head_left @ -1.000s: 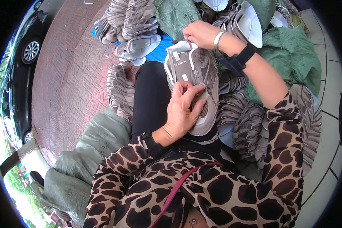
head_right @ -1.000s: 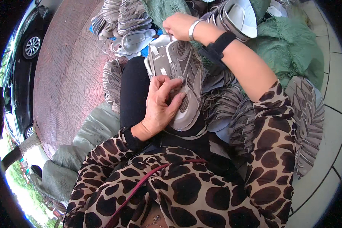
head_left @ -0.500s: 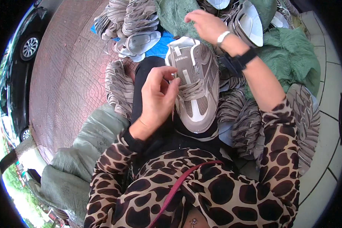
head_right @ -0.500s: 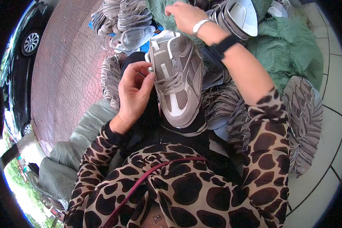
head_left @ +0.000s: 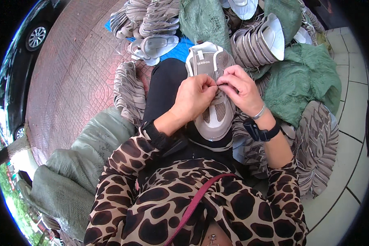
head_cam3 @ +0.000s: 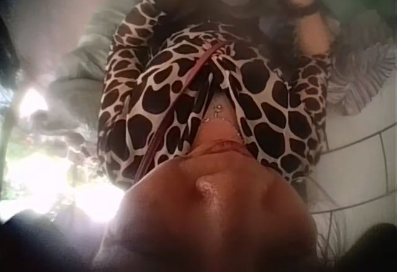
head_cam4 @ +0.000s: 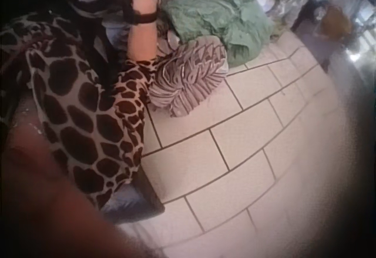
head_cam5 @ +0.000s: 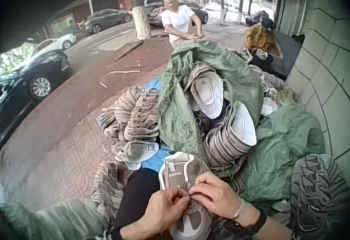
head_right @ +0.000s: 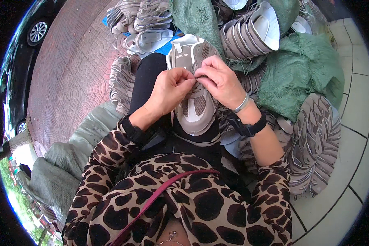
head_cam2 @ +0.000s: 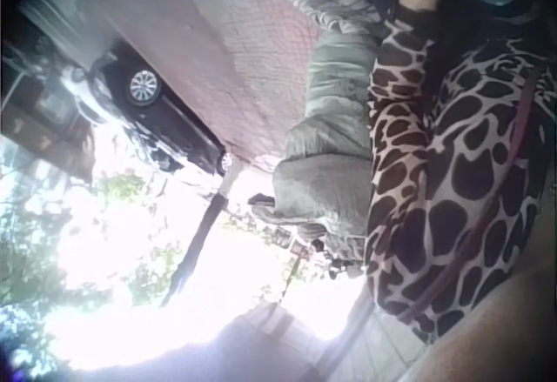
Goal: The person sits on the ground and laces a beige sneaker by hand. They thread the laces through the eyelets, pull them tight, and tie a knot. The person then picks up a white shoe insole and places it inside the shoe.
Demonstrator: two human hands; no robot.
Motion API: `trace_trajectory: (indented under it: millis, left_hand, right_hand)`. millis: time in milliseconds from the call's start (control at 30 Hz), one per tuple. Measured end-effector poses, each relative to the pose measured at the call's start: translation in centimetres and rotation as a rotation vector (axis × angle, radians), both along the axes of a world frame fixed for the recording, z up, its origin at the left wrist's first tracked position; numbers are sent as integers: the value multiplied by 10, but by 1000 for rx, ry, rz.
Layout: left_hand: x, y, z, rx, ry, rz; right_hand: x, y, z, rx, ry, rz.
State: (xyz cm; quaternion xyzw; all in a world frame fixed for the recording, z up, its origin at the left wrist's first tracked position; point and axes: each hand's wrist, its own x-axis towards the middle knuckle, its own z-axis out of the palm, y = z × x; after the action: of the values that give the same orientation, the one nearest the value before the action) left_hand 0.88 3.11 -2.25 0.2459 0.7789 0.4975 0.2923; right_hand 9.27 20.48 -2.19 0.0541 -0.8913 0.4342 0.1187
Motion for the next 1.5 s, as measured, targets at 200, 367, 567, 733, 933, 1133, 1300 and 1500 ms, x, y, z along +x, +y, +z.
trace_trajectory:
  millis: [200, 367, 567, 733, 933, 1133, 1300, 1500]
  left_hand:
    - [-12, -2, 3, -43, 140, -51]
    - [-47, -2, 10, 0, 803, 52]
    - [-104, 39, -22, 214, 719, -193]
    - [-132, 75, -46, 114, 779, -639]
    - [-147, 75, -43, 142, 990, -831]
    - [-150, 69, -24, 113, 1089, -760]
    - [-147, 54, 14, 71, 1229, -750]
    - [-159, 32, 34, 22, 1366, -705]
  right_hand:
    - [-19, 21, 11, 63, -138, 262]
    - [-26, 24, 14, 93, -238, 289]
    - [-1, -13, -3, -128, -178, -128]
    - [7, -18, -17, -290, -134, -275]
    - [-14, 4, 9, -48, -251, -24]
    - [-36, 24, 34, 195, -407, 179]
    - [-41, 36, 22, 162, -277, 223]
    - [-33, 35, 9, 110, -171, 169]
